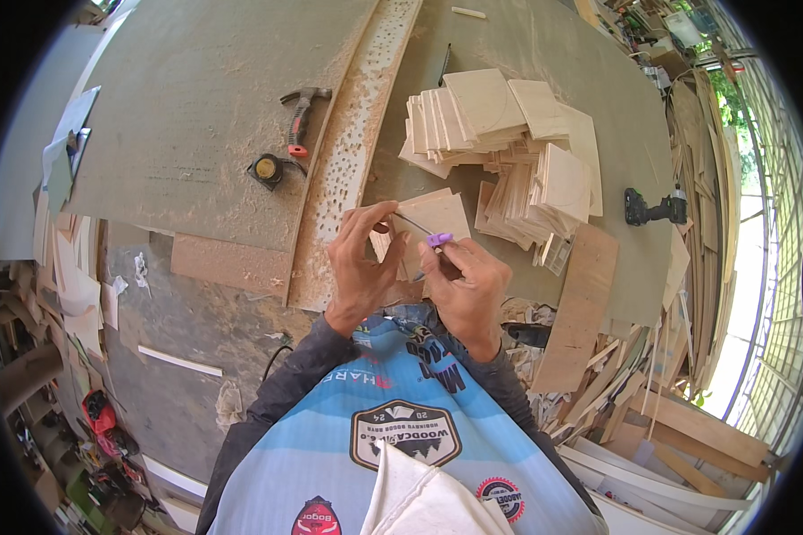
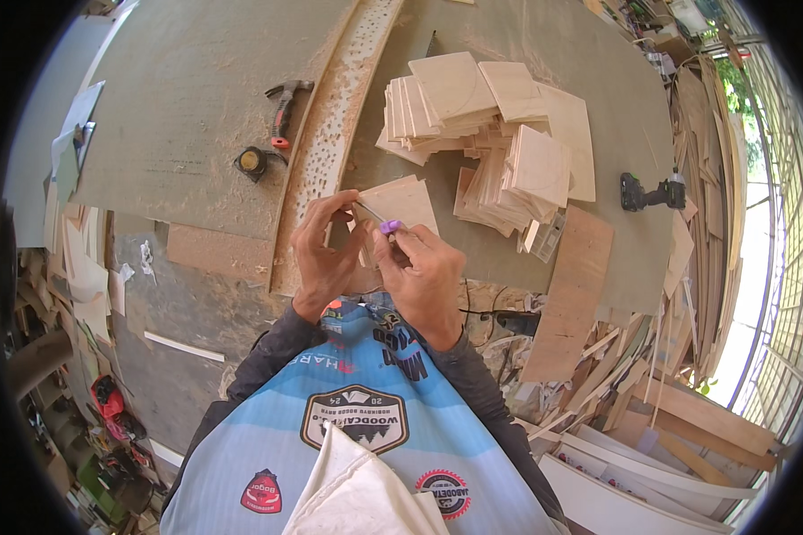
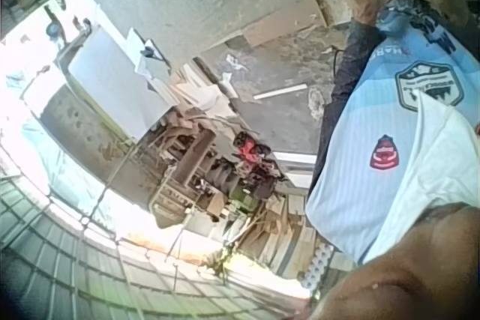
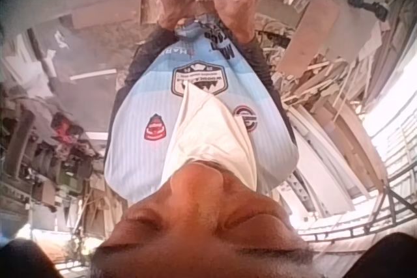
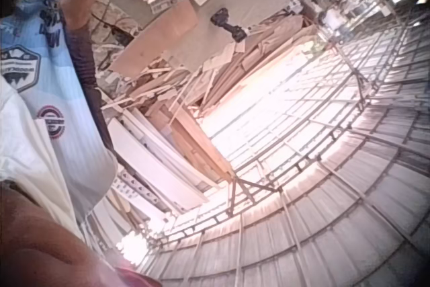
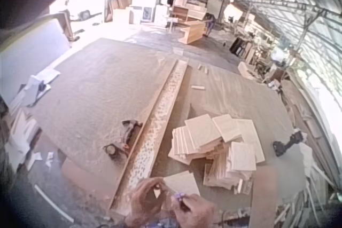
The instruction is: The person marks lines on small square wood panels using a purple marker and a square template, handling one piece at a time and placing the marked panels into a stack.
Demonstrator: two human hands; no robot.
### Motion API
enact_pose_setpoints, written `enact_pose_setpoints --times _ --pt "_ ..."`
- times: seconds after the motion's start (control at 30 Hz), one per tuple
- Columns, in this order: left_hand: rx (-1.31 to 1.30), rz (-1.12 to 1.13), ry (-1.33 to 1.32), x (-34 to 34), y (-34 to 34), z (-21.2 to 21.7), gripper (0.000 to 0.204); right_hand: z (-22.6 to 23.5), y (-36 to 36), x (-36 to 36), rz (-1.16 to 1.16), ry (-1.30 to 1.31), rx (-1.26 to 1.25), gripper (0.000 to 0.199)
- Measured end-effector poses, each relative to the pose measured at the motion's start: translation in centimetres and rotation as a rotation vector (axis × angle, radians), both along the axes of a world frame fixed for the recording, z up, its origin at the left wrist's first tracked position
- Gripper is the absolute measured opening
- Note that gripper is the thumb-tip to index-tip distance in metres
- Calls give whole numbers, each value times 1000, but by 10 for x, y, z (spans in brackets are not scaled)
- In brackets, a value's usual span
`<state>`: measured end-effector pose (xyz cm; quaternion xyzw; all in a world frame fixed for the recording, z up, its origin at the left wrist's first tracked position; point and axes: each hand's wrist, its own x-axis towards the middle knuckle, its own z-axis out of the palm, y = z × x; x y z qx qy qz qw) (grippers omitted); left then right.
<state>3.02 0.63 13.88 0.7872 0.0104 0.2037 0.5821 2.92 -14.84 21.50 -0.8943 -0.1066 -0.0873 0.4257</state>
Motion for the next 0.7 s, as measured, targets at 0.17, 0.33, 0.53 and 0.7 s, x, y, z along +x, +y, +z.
enact_pose_setpoints --times 0.17,0.33,0.53,0.7 --pt "14 -3 -7 0 1 -2 48 -1 2 -2 -12 12 26 15" --pt "11 -2 -12 0 1 -1 49 -1 3 -2 -6 -8 15 15" --pt "20 2 -8 0 2 -3 50 -2 -5 6 65 -65 -63 13" --pt "5 0 -2 0 2 -3 47 -2 -20 22 170 -89 -76 15"
